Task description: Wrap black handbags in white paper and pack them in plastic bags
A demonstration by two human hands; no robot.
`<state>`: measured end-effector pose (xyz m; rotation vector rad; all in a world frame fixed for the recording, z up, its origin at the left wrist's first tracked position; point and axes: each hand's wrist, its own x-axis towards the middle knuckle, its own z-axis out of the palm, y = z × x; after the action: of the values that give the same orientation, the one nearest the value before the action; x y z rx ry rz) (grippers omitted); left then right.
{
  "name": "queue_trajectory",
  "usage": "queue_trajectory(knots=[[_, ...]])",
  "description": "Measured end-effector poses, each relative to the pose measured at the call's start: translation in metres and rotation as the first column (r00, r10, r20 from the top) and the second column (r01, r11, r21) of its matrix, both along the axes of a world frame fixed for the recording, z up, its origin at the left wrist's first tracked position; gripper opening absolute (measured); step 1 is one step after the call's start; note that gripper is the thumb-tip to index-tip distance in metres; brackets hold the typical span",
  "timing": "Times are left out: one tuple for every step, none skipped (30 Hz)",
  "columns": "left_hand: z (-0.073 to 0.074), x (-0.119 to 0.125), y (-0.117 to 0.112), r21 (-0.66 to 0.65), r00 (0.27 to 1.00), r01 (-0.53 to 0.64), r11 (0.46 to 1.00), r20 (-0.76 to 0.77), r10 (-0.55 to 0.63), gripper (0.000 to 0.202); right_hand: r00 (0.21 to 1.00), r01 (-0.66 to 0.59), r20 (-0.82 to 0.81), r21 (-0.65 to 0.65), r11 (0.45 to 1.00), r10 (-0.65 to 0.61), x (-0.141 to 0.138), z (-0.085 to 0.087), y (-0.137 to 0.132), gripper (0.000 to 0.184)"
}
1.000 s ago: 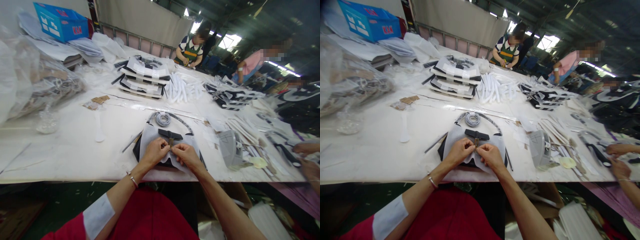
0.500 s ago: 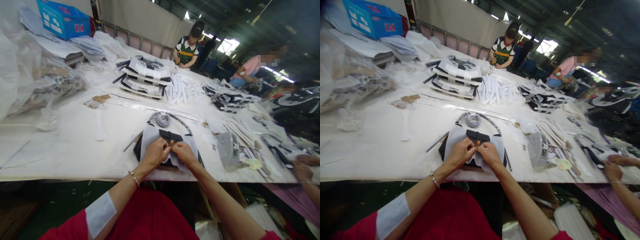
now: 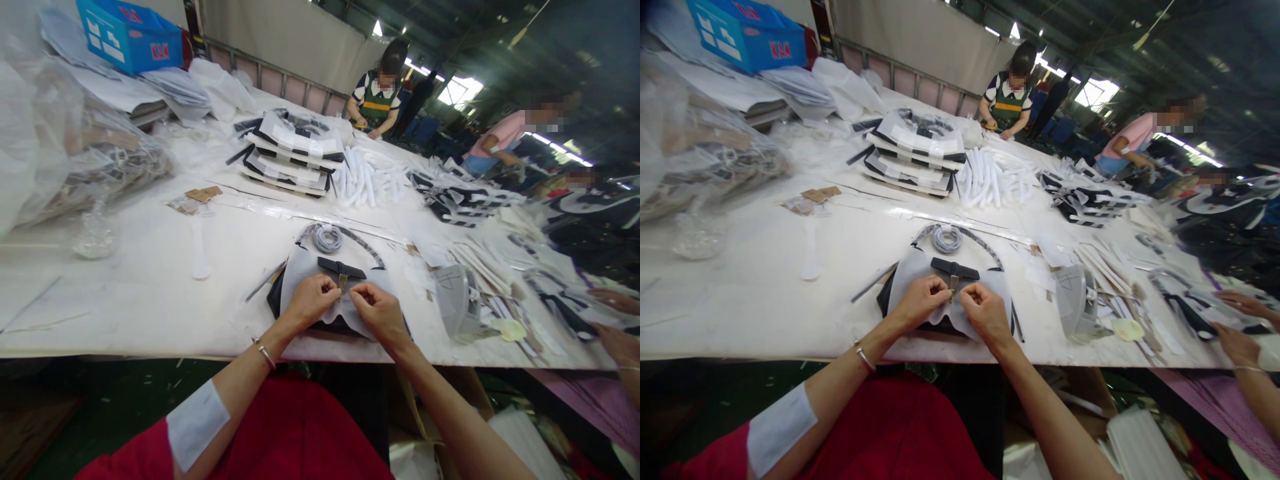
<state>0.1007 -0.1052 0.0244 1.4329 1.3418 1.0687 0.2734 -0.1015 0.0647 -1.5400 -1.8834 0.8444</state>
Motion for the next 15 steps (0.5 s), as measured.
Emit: queue_trajectory(knots=[[-0.001,0.000,0.001,-0.017,0.999,0.007,1.000,0.031,-0.007,0.015,0.996,-0.057,0.069,0.154,0.986,0.047,0.002,-0.001,0.000,0.016],[-0.002,0.000,0.001,-0.036,0.998,0.019,0.999,0.064,-0.017,0.016,0.983,-0.143,0.156,0.297,0.944,0.100,0.004,-0.002,-0.001,0.015],[-0.003,-0.001,0.002,-0.056,0.995,0.034,0.998,0.099,-0.028,0.017,0.956,-0.244,0.254,0.410,0.879,0.147,0.007,-0.003,-0.001,0.016],[-0.003,-0.001,0.003,-0.077,0.990,0.051,0.996,0.134,-0.040,0.019,0.918,-0.346,0.351,0.478,0.807,0.185,0.009,-0.004,-0.001,0.019],[-0.003,-0.001,0.003,-0.098,0.985,0.068,0.993,0.168,-0.051,0.020,0.873,-0.434,0.440,0.509,0.743,0.209,0.011,-0.005,0.000,0.021],[-0.003,-0.002,0.003,-0.118,0.978,0.084,0.989,0.200,-0.059,0.021,0.827,-0.507,0.516,0.517,0.689,0.221,0.012,-0.005,0.000,0.023],[-0.002,-0.002,0.004,-0.137,0.971,0.096,0.986,0.230,-0.063,0.022,0.786,-0.563,0.577,0.518,0.644,0.222,0.013,-0.004,0.002,0.024],[-0.002,-0.003,0.004,-0.156,0.964,0.106,0.982,0.257,-0.064,0.022,0.750,-0.604,0.625,0.515,0.608,0.215,0.013,-0.003,0.003,0.023],[-0.001,-0.004,0.005,-0.173,0.958,0.114,0.978,0.281,-0.062,0.023,0.722,-0.633,0.661,0.515,0.577,0.202,0.013,-0.002,0.005,0.023],[0.000,-0.004,0.005,-0.189,0.951,0.120,0.974,0.303,-0.059,0.023,0.700,-0.656,0.690,0.517,0.550,0.187,0.012,0.000,0.007,0.022],[0.001,-0.004,0.006,-0.206,0.945,0.126,0.970,0.323,-0.055,0.024,0.681,-0.675,0.713,0.519,0.524,0.170,0.011,0.002,0.009,0.021],[0.001,-0.005,0.006,-0.222,0.939,0.132,0.966,0.339,-0.050,0.024,0.662,-0.693,0.733,0.519,0.501,0.157,0.009,0.004,0.010,0.020],[0.002,-0.005,0.007,-0.238,0.934,0.137,0.962,0.354,-0.046,0.024,0.644,-0.711,0.751,0.516,0.478,0.148,0.007,0.007,0.012,0.020],[0.002,-0.005,0.007,-0.252,0.930,0.141,0.957,0.366,-0.041,0.023,0.624,-0.730,0.768,0.509,0.456,0.143,0.005,0.010,0.013,0.020],[0.003,-0.005,0.008,-0.263,0.926,0.144,0.954,0.375,-0.036,0.022,0.605,-0.747,0.784,0.500,0.438,0.138,0.002,0.013,0.014,0.021]])
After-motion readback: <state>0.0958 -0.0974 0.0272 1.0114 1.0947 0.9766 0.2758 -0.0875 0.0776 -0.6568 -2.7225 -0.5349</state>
